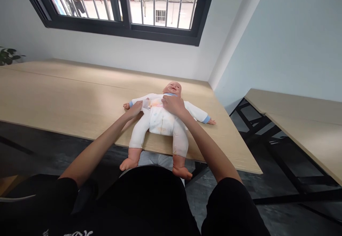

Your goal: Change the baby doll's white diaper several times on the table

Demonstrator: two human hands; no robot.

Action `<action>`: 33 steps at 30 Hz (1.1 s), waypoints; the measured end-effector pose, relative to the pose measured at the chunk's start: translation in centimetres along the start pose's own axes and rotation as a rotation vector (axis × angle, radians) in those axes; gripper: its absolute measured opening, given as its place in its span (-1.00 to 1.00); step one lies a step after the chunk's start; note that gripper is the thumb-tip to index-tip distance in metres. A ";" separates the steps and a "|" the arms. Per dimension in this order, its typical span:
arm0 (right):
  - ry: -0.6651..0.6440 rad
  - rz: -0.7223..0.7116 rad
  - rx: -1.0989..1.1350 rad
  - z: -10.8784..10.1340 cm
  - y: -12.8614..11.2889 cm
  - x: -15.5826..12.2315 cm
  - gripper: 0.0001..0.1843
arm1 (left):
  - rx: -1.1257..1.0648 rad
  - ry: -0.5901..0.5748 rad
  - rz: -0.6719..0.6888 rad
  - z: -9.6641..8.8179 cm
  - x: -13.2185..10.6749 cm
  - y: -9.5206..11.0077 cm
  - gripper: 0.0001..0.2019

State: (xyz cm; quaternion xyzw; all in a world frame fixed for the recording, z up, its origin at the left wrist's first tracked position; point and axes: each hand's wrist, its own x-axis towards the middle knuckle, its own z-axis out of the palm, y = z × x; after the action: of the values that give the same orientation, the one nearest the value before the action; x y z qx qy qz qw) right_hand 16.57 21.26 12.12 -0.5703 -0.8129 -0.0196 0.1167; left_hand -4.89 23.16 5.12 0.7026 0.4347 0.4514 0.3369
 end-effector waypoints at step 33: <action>0.160 0.213 0.135 5.8 10.5 -12.7 -0.69 | 0.532 -0.711 0.384 5.3 5.9 5.2 -0.54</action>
State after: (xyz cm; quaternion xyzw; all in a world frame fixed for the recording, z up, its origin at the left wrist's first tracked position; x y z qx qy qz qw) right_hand 29.53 14.14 2.76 -0.6408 -0.7353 0.0023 0.2207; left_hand 2.89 26.08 9.74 0.9427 0.2556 0.1106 0.1836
